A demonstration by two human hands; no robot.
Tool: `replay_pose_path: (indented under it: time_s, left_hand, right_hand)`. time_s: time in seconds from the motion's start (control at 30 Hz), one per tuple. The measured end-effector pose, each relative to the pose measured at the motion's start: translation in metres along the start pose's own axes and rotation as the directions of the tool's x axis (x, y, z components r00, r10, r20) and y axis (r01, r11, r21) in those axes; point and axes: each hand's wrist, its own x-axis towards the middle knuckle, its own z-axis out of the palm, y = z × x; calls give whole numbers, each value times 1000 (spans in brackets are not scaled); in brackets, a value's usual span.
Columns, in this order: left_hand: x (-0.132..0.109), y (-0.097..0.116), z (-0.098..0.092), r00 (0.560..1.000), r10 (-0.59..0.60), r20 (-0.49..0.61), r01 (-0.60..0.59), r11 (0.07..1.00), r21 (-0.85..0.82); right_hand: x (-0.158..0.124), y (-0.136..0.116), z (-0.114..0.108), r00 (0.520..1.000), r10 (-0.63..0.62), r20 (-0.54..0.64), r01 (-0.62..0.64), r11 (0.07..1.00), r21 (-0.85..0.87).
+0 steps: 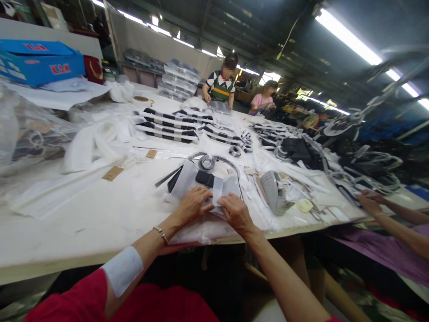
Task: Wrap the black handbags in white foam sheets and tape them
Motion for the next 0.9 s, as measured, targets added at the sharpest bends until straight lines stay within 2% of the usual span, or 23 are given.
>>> replay_pose_path:
  time_s: [0.17,0.3,0.4,0.47,0.57,0.67,0.73,0.9]
  left_hand:
    - [-8,-2,8,986,127,-110,-122,991,54]
    - [-5,-4,10,970,232,-76,-233,972,-12]
    - [-3,-6,12,969,244,-39,-246,967,-58]
    - [-3,-9,12,970,240,-30,-241,968,-67]
    - [-4,-11,10,968,249,-19,-250,966,-72]
    - [-5,-11,4,957,287,38,-284,957,-67]
    - [-6,-11,1,949,304,81,-300,952,-57]
    - [-6,-10,-1,949,287,126,-285,958,-40]
  right_hand:
    - [-3,-10,2,1000,11,-13,-11,1000,-8]
    - [-1,-12,0,998,0,-70,0,1000,3]
    - [-6,-21,-6,980,-83,-182,88,996,19]
    - [-19,-33,-8,966,-146,-215,159,986,47]
    - [-45,-50,-4,967,-215,-137,232,964,127]
    - [-66,-57,11,980,-196,15,192,972,137]
    - [-72,-56,23,985,-159,67,152,983,104]
    - [-66,-52,43,998,-66,-14,67,993,97]
